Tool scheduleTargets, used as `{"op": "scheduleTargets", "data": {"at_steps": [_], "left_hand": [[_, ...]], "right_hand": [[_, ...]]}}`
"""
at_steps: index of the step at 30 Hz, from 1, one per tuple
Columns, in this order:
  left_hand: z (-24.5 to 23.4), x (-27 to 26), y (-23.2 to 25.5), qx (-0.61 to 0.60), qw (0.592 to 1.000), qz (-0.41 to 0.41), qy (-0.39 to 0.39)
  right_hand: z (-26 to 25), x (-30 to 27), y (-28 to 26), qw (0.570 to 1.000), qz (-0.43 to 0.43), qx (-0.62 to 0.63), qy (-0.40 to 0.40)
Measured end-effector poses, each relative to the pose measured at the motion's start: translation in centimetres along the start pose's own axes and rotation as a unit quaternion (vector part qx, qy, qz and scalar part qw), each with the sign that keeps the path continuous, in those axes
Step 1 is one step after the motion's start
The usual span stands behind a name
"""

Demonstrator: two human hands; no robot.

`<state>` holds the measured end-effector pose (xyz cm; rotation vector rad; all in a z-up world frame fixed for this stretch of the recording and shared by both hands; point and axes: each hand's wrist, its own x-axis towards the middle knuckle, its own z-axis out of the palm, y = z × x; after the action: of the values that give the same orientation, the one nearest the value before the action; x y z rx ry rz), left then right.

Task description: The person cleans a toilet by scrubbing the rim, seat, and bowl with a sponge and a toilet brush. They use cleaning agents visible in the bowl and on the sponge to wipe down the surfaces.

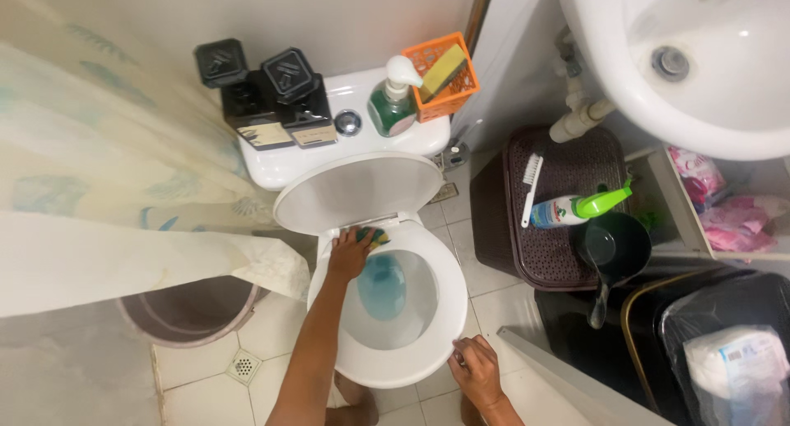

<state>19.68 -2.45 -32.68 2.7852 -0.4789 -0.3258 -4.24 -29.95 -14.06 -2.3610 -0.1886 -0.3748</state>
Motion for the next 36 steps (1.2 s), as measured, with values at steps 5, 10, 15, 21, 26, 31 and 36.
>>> {"op": "scheduleTargets", "data": {"at_steps": [5, 10, 15, 21, 26, 31, 36], "left_hand": [[-2.7, -3.3, -1.9, 0.015, 0.999, -0.042, -0.022], [-5.3, -7.4, -2.3, 0.006, 0.994, -0.090, -0.058], [-8.7, -11.6, -0.9, -0.024, 0.987, -0.138, -0.077], [-15.4, -17.2, 3.2, -0.090, 0.979, -0.170, -0.071], [-21.1, -21.5, 8.5, -0.148, 0.969, -0.176, -0.088], [-23.9, -23.0, 14.5, -0.166, 0.970, -0.112, -0.137], [-24.0, -22.0, 19.2, -0.201, 0.973, -0.038, -0.110]], "right_hand": [[-0.4, 0.8, 0.0, 1.000, -0.007, -0.002, -0.016], [-0.9, 1.5, 0.0, 1.000, -0.011, 0.000, -0.029], [-1.0, 2.2, -0.2, 0.999, -0.003, -0.009, -0.046], [-1.3, 2.9, 0.0, 0.998, -0.006, -0.010, -0.059], [-1.0, 2.7, 0.4, 0.998, 0.001, -0.005, -0.064], [-0.5, 1.8, 1.0, 0.997, 0.028, -0.012, -0.075], [0.3, 0.7, 0.9, 0.999, 0.029, 0.015, 0.007]]}}
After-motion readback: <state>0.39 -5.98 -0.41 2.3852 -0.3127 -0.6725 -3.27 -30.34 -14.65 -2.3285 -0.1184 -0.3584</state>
